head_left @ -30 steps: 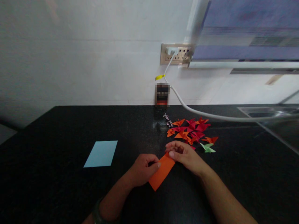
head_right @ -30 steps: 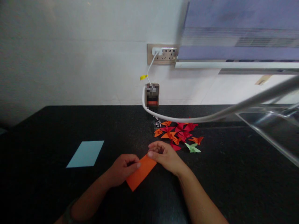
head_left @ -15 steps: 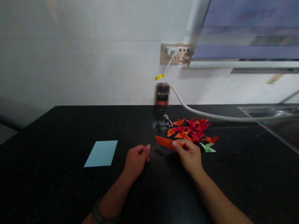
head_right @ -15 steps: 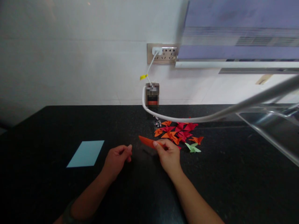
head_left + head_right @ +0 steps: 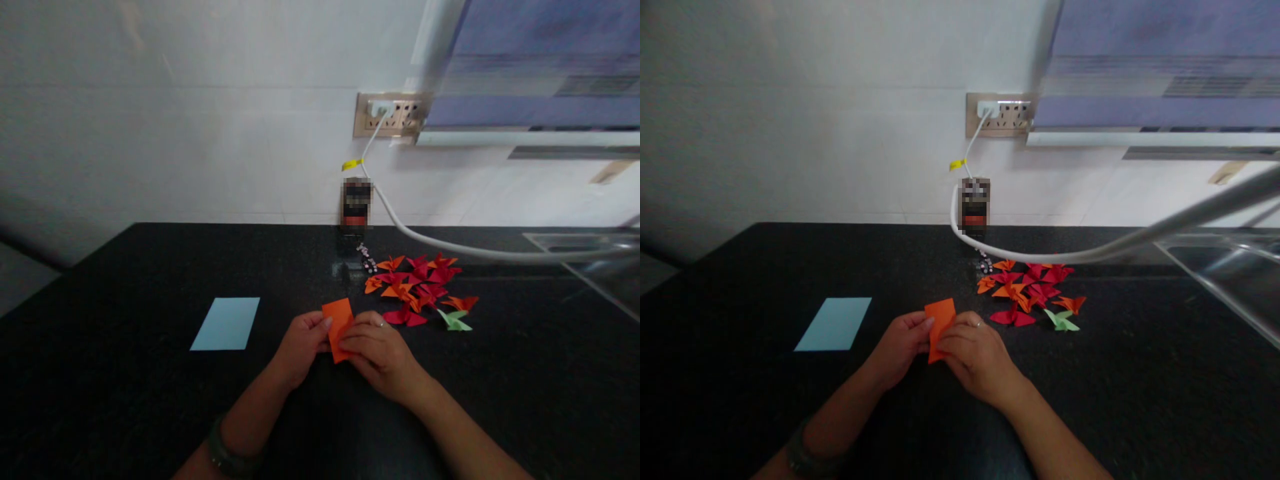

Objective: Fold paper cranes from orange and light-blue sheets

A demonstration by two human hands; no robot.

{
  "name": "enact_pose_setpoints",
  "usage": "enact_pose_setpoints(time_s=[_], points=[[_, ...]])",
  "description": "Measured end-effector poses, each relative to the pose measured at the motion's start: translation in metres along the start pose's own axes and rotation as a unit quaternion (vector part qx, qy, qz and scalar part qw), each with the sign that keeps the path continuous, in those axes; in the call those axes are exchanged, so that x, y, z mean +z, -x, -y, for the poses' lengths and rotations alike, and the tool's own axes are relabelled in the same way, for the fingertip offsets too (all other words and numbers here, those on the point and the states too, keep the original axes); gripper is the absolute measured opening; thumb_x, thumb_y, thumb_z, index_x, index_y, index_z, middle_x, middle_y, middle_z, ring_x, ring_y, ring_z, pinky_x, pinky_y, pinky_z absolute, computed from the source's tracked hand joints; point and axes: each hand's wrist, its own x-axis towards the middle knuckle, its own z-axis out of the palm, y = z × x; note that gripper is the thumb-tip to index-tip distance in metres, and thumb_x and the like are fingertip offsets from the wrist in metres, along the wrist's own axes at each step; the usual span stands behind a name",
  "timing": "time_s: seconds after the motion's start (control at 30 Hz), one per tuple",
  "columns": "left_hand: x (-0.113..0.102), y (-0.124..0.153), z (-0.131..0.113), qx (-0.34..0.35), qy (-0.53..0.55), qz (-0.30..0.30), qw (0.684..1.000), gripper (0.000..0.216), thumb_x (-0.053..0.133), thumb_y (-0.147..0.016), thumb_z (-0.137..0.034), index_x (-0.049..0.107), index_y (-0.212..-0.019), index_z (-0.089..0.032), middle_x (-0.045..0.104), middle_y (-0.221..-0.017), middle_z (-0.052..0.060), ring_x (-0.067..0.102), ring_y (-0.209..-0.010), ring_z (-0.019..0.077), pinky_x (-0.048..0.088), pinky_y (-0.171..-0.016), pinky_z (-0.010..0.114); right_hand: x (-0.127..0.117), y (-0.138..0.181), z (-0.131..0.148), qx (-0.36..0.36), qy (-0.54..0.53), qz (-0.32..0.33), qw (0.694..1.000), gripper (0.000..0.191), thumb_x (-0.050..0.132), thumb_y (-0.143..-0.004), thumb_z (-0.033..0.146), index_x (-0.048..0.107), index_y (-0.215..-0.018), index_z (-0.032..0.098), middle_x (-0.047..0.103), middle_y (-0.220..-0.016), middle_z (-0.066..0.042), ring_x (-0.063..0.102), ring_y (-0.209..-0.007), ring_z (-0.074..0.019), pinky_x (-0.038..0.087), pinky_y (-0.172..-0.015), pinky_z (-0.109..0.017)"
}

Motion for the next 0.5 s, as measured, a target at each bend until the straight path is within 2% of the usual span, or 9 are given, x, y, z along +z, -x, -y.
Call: enact_pose_setpoints(time_s=[0.17, 0.33, 0.5], points=[[0.005, 0.002, -0.003, -0.023, -0.077, 0.012, 0.997, 0.025, 0.056, -0.071, -0.03, 0.063, -0.086, -0.012, 0.064, -0.078, 0.004, 0.057, -0.069, 0.012, 0.046, -0.063, 0.023, 0.003, 0.001, -0.004, 0.094, -0.05, -0.068, 0.992, 0.011, 0.051, -0.079, 0.021, 0.061, -0.083, 0.021, 0.062, -0.073, -0.003, 0.053, -0.071, -0.0159, 0.042, -0.066, -0.03], [0.007, 0.003, -0.001, -0.026, -0.103, 0.056, 0.993, 0.025, 0.053, -0.073, -0.03, 0.064, -0.09, -0.015, 0.064, -0.082, 0.004, 0.057, -0.073, 0.0129, 0.045, -0.065, 0.024, 0.013, 0.004, -0.008, 0.194, -0.023, -0.117, 0.974, 0.008, 0.052, -0.078, 0.022, 0.057, -0.073, 0.02, 0.056, -0.065, -0.002, 0.051, -0.066, -0.0161, 0.04, -0.061, -0.028], [0.006, 0.004, 0.005, -0.021, -0.111, 0.067, 0.991, 0.024, 0.051, -0.075, -0.027, 0.064, -0.091, -0.014, 0.065, -0.083, 0.006, 0.059, -0.078, 0.0156, 0.045, -0.065, 0.026, 0.017, 0.004, -0.013, 0.226, -0.016, -0.156, 0.961, 0.01, 0.049, -0.078, 0.02, 0.055, -0.07, 0.018, 0.051, -0.077, -0.005, 0.05, -0.075, -0.0169, 0.041, -0.064, -0.029]])
